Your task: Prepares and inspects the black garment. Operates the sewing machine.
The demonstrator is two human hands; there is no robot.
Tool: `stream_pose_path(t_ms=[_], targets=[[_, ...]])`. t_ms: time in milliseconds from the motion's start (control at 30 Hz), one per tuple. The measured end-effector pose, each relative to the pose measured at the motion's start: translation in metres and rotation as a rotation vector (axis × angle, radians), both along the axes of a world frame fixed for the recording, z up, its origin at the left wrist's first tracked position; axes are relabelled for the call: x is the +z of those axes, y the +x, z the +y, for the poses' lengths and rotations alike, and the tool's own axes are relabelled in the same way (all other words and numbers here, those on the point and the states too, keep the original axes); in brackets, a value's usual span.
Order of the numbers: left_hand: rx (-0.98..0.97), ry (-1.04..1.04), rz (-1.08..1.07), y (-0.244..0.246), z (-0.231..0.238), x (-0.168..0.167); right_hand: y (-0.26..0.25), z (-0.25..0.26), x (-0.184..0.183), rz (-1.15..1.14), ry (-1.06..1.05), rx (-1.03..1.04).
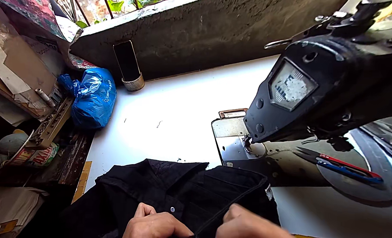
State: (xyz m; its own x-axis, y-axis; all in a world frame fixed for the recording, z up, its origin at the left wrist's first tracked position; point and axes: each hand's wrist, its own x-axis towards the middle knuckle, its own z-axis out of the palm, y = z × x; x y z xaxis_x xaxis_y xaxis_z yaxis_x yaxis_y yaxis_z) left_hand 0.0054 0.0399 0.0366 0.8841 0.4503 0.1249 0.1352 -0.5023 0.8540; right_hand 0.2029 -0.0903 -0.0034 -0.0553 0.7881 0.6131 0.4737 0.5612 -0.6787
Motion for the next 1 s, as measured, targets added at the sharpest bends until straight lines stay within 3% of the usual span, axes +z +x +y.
stream_pose_path(t_ms=[100, 200, 433, 667, 1000], targets=[[0.005, 0.049, -0.023, 0.001, -0.005, 0.001, 0.014, 0.011, 0.006, -0.127, -0.005, -0.128], [0.023, 0.145, -0.021, 0.001, -0.009, 0.0, 0.016, 0.024, 0.003, -0.291, -0.048, -0.082], [0.129, 0.289, 0.016, -0.005, -0.013, -0.002, 0.017, 0.03, 0.002, -0.188, -0.099, 0.123], [0.16, 0.255, 0.0, -0.003, -0.015, -0.002, 0.011, 0.03, 0.004, -0.106, -0.154, 0.157], [-0.003, 0.094, 0.016, -0.012, -0.003, 0.007, 0.003, 0.026, 0.011, -0.12, -0.211, 0.151]])
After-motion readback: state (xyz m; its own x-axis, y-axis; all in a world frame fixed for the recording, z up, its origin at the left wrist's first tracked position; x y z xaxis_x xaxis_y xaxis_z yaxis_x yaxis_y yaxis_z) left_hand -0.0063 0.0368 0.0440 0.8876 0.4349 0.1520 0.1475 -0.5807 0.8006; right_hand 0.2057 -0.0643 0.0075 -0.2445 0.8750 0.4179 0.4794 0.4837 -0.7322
